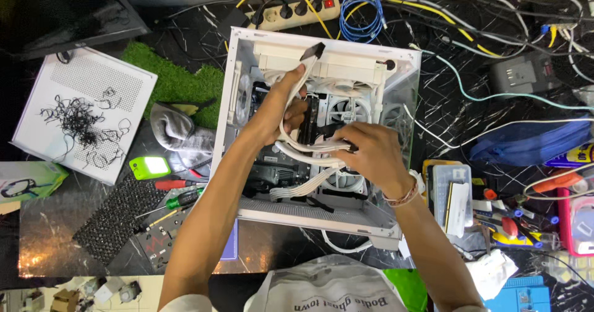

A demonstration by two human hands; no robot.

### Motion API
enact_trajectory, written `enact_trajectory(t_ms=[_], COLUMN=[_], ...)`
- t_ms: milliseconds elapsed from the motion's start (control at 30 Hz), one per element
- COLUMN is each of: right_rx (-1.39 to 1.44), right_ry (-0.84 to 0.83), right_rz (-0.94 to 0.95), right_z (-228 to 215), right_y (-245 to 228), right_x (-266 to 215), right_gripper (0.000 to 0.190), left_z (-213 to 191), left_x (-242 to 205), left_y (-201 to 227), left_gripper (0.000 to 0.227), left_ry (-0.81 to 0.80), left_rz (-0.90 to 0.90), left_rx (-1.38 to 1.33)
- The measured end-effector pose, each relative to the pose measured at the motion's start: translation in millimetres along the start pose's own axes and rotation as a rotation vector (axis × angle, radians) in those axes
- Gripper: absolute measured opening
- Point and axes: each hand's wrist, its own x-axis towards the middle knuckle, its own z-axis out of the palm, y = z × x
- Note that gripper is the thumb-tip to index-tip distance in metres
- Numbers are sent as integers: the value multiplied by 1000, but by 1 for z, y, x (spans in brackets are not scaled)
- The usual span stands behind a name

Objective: The person organizes and routes white sleeved power cables inside a white computer case. They connect a multi-pin power connector to the motherboard and tuck the cables behind the motherboard tray for cable management.

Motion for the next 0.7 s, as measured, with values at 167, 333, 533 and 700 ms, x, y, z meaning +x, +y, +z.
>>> enact_trajectory(t_ms=[167,333,533,700], right_rx=[170,344,681,5], right_ry=[-77,-102,-234,-1006], right_rz=[185,149,238,572], right_z=[-5,-18,-17,-47], right_y=[11,-5,-2,-49], right_x=[2,14,29,109], right_gripper=[28,43,68,44], left_z=[19,1,22,36], left_x=[-21,-32,-73,-68], left_y=[36,42,83,82], left_gripper=[50,40,37,36], left_ry=[-7,-94,-170,-291], left_rz=[138,273,505,398], left_rx=[-63,-412,-280,-145])
